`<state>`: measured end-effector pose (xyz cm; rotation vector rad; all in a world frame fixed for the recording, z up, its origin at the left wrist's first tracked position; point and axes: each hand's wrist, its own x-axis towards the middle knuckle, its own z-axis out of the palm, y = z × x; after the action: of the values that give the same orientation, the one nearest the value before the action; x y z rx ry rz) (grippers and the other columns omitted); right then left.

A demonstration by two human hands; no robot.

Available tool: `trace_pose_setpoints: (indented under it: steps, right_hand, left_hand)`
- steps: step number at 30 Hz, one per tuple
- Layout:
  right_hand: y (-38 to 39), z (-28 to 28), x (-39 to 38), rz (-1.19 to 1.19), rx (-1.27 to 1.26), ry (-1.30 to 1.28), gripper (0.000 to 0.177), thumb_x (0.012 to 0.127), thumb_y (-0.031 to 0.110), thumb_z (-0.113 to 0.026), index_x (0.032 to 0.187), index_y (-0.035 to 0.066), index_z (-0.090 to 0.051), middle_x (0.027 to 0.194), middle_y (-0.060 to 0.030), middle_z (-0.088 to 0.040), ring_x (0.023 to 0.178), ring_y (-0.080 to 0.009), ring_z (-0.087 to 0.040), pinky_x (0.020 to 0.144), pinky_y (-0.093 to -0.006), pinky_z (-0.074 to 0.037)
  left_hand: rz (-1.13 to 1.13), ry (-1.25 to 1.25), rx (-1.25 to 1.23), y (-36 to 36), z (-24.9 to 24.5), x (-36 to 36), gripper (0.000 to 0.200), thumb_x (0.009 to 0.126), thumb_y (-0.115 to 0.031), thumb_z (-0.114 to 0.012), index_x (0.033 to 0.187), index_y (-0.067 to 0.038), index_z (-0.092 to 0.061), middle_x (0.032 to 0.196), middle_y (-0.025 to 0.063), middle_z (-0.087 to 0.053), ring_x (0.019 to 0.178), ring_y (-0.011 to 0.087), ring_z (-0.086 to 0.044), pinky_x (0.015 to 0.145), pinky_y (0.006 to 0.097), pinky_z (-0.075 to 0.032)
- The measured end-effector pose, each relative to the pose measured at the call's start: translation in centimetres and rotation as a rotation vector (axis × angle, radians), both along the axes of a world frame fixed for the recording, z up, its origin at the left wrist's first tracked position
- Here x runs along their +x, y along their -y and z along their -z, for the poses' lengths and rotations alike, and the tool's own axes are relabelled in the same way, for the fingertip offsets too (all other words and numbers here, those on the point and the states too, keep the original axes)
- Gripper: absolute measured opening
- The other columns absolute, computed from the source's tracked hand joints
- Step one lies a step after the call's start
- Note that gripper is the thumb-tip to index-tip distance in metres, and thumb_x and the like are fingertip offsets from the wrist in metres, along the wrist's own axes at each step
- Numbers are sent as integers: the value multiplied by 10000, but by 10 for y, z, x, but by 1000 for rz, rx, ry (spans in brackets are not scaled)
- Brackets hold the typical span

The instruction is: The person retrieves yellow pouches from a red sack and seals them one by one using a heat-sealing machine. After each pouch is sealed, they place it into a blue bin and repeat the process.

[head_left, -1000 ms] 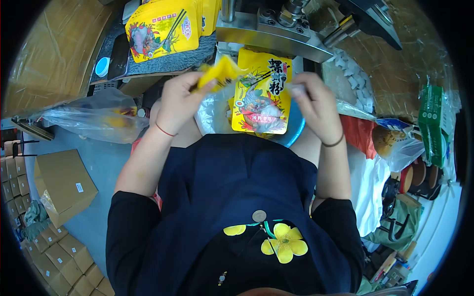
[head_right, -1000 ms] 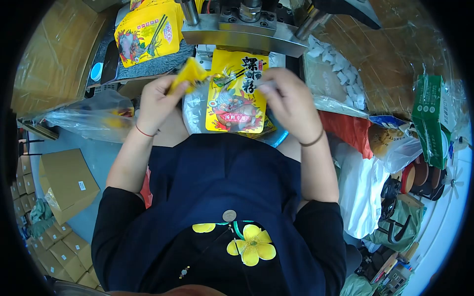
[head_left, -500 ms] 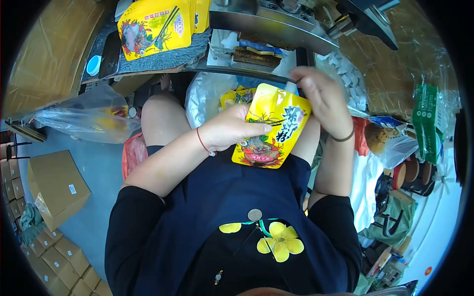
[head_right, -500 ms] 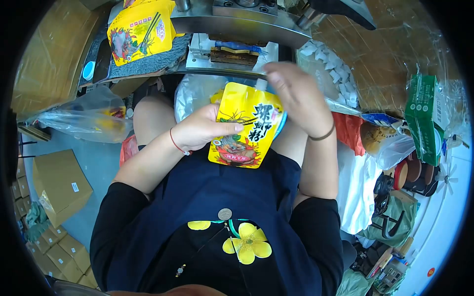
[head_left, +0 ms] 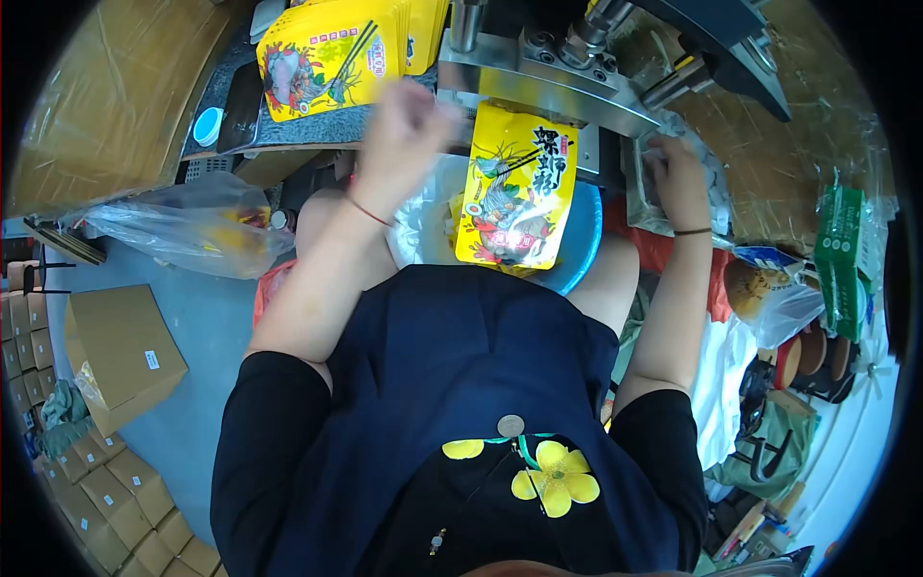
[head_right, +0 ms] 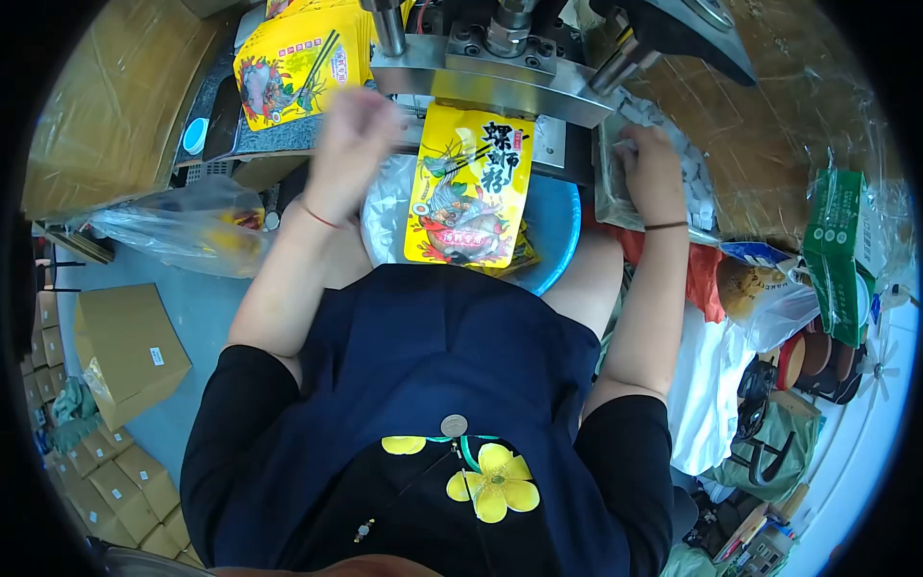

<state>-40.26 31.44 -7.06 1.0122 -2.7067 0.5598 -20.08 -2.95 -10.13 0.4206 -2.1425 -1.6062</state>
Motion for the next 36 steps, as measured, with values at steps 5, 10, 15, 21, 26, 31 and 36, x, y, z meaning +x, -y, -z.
trace_pose_setpoints:
  steps: [5,10,15,21,26,31,36]
  right_hand:
    - [-6,-30,35,32,-167,-86,194,945,160,-643,1072,14,-660,1040,-197,-663,891,-375,-643,788,-415,-507]
    - [40,-40,100,-173,-343,116,160,947,132,-652,1064,24,-665,958,-141,-679,843,-293,-664,765,-357,-521]
    - [87,-59,133,-346,-597,493,113,922,81,-673,996,-4,-680,893,-138,-682,853,-277,-671,772,-354,-530]
    - [85,-70,118,-460,-353,149,155,983,141,-599,971,5,-673,898,-152,-680,876,-330,-647,816,-396,-513]
    - [56,-64,101,-407,-179,299,238,1023,194,-538,1093,3,-661,1042,-195,-683,972,-390,-642,878,-426,-504]
    - [0,-15,15,107,278,-309,275,944,223,-622,1192,107,-650,1291,-194,-586,1029,-416,-626,892,-478,-499]
    - [3,-5,1,147,282,-91,291,912,217,-660,1192,142,-642,1277,-213,-560,1015,-433,-626,876,-507,-503]
  left_hand:
    - [-32,26,-1319,63,3,45,616,913,-293,-697,1442,-69,-474,1440,229,-500,1292,424,-493,1026,521,-426]
    - [70,-4,-433,30,4,67,263,932,-155,-678,1162,-28,-690,1034,134,-714,916,233,-679,803,333,-521]
    - [300,88,-71,-29,-13,60,216,873,-100,-754,1063,0,-727,826,69,-723,745,76,-634,682,257,-505]
    - [567,183,658,-83,-23,58,339,1017,-253,-631,1210,24,-660,1075,53,-731,942,106,-672,865,267,-537]
    - [725,264,961,-100,-5,53,330,962,-105,-665,1255,42,-623,1184,93,-704,1051,154,-672,970,317,-519]
    - [568,248,1032,-73,-11,21,348,908,15,-660,1251,48,-615,1205,134,-699,1042,196,-699,949,355,-552]
    - [529,263,1124,-53,-23,-1,327,912,11,-661,1230,68,-613,1170,164,-704,1017,225,-713,922,371,-571]
